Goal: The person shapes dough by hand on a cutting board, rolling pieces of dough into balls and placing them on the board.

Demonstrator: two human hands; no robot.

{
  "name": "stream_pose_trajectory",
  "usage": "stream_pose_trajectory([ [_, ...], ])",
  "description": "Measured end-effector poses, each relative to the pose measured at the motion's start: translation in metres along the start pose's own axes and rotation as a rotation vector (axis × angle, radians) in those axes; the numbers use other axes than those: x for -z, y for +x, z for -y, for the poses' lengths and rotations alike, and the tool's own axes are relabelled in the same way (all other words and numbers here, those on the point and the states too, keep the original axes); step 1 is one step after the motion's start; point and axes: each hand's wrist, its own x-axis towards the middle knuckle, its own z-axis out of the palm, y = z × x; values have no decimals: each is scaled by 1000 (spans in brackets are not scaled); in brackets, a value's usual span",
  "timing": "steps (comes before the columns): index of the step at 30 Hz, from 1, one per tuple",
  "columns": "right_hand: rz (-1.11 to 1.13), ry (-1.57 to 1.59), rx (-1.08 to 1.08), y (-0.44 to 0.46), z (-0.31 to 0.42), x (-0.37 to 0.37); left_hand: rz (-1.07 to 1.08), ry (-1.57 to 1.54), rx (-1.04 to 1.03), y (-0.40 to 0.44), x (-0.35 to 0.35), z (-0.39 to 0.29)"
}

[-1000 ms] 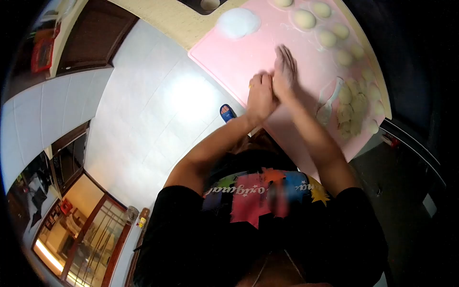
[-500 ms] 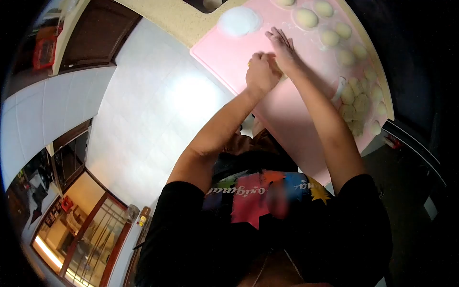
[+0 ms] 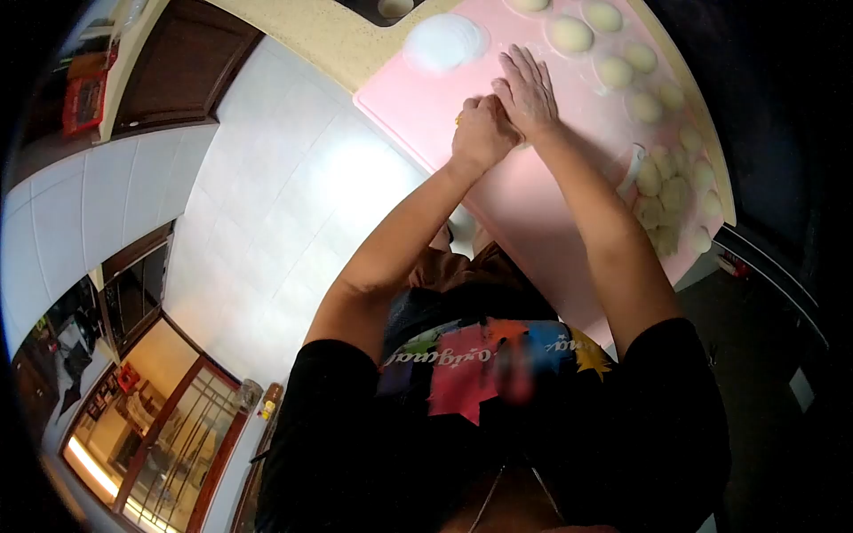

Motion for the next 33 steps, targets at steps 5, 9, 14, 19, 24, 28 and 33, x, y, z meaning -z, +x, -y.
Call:
stream_pose_trajectory([
  [5, 139, 665, -122, -19, 2, -7, -115, 31, 63, -29, -20, -18],
  [9, -37, 152, -333, -99, 43, 5, -175, -14, -89, -87, -32, -9],
  [14, 23, 5, -122, -47, 32, 25, 11, -111, -71, -52, 1, 11],
  [19, 3, -21, 12, -2, 3, -2, 119, -14, 33, 7, 7, 3],
  [24, 83, 483, -174, -35, 22, 11, -100, 57, -57, -41, -20, -7],
  [28, 90, 141, -276, -100, 56, 24, -65, -17, -115, -93, -25, 8],
  [33, 30, 62, -142, -37, 34, 21, 50, -120, 19, -40, 4, 18],
])
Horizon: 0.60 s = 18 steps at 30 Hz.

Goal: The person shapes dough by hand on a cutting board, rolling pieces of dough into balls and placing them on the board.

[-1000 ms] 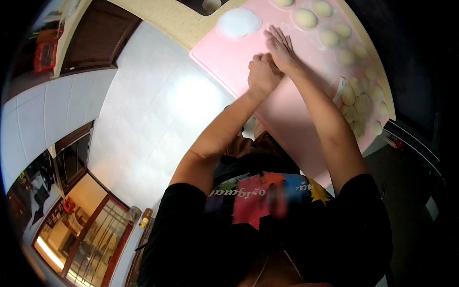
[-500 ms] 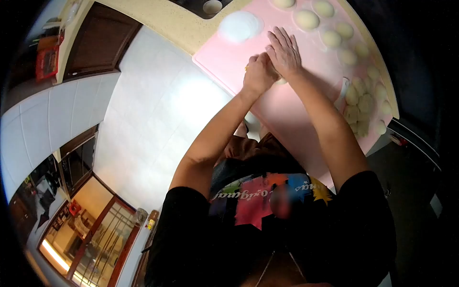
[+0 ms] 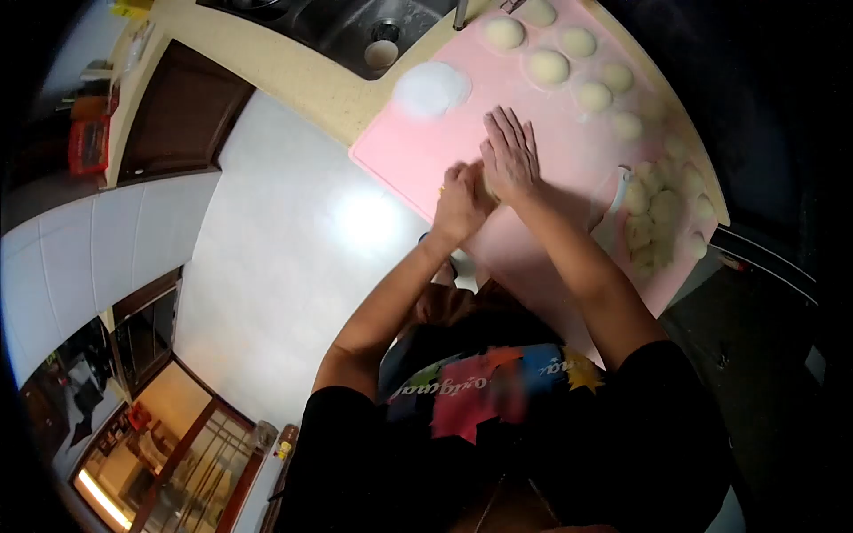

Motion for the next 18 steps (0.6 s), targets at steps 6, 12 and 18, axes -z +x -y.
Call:
stream_pose_trajectory([
  [6, -2, -70, 172, 51, -21, -19, 164, 115, 222, 56, 7, -19],
  [12, -93, 95, -144, -50, 14, -11, -248, 267, -233, -37, -46, -7],
  [18, -77, -9, -27, -5, -4, 5, -45, -107, -16, -10, -3, -9],
])
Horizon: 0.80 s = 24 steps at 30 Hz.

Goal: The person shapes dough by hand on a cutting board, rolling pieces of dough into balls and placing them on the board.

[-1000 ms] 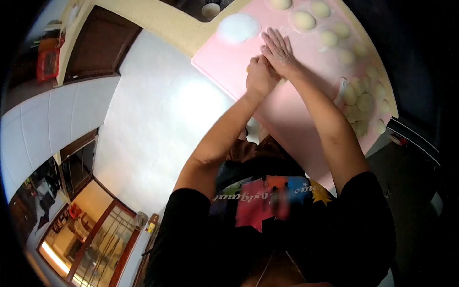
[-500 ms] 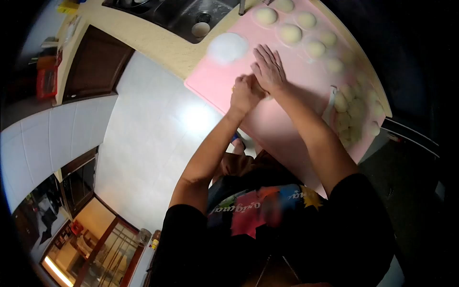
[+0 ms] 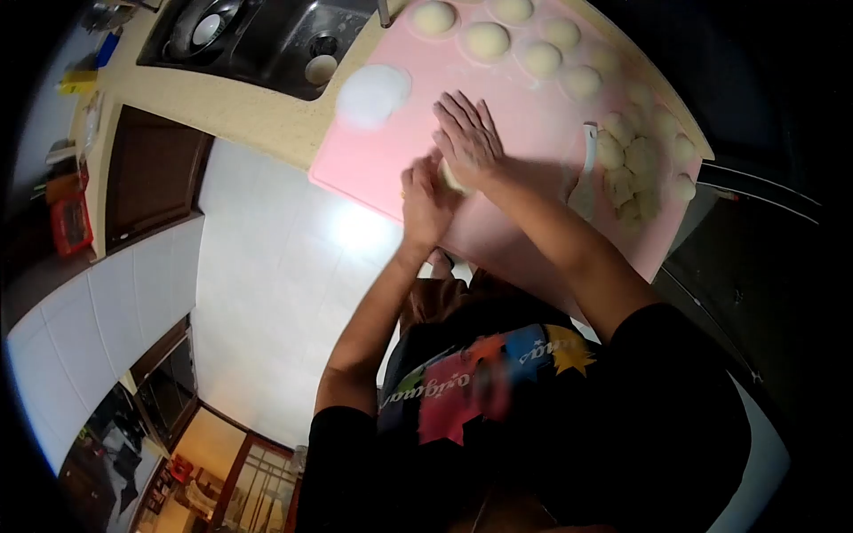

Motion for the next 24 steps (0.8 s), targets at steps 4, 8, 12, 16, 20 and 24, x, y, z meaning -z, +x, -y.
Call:
stream_pose_trajectory([
  [4, -27, -43, 48, 43, -17, -24, 78, 401, -110, 63, 1, 9],
  [8, 85, 949, -349, 47, -4, -7, 53, 164, 38, 65, -1, 11],
  [12, -92, 699, -81, -32, -1, 27, 83, 234, -54, 53, 1, 33],
  [16, -2, 474, -116, -141, 6, 64, 102, 140, -37, 59, 9, 35],
  [20, -92, 152, -240, -207, -27, 57, 106, 223, 43, 61, 14, 31],
  [24, -92, 5, -381, -232, -55, 63, 96, 282, 43, 62, 14, 31],
])
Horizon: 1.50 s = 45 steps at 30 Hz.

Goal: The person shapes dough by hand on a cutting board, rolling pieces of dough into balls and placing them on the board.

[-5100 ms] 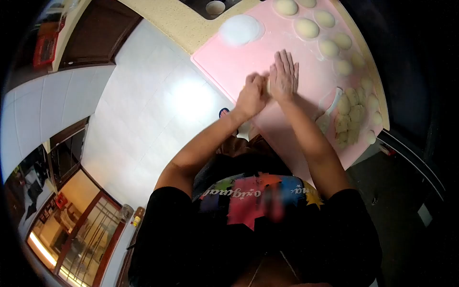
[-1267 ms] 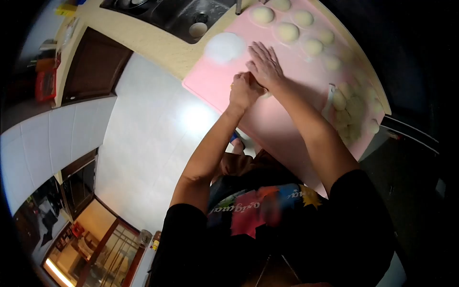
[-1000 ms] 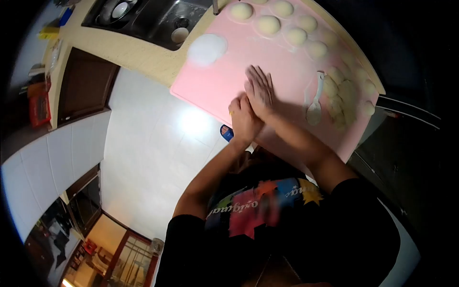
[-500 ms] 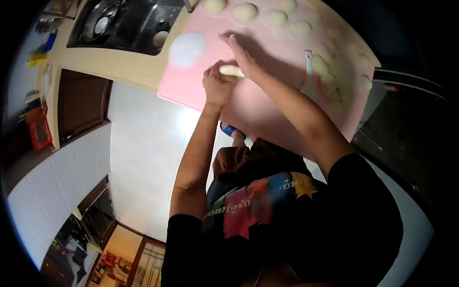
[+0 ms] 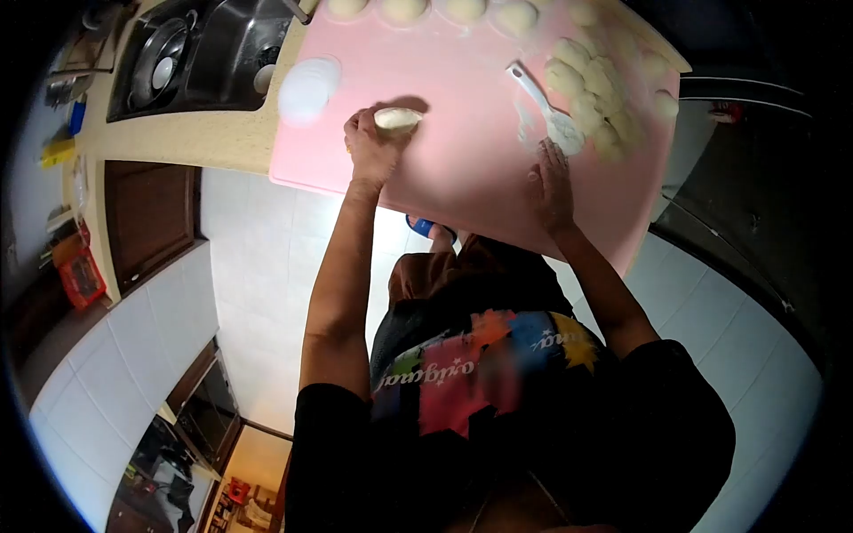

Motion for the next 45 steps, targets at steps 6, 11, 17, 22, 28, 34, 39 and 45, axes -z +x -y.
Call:
stream_pose_trajectory([
  [6, 8, -85, 65, 32, 39, -43, 10, -28, 4, 7, 2, 6],
  [11, -169, -195, -46, 62, 40, -62, 13, -105, 5, 11, 2, 20],
  [17, -110, -111, 255, 93, 105, -69, 41, 14, 9, 11, 12, 13],
  [22, 472, 127, 530, 91, 97, -35, -57, 72, 38, 9, 11, 4],
  [28, 77, 1026, -376, 150, 120, -39, -37, -200, -63, -33, -45, -16],
  [34, -158, -87, 223, 154, 125, -74, -171, -2, -144, -68, -39, -42],
  [39, 83, -4, 286, 213, 123, -80, 30, -21, -153, -14, -16, -42],
  [45, 421, 747, -156, 198, 113, -81, 17, 72, -91, -33, -31, -53],
])
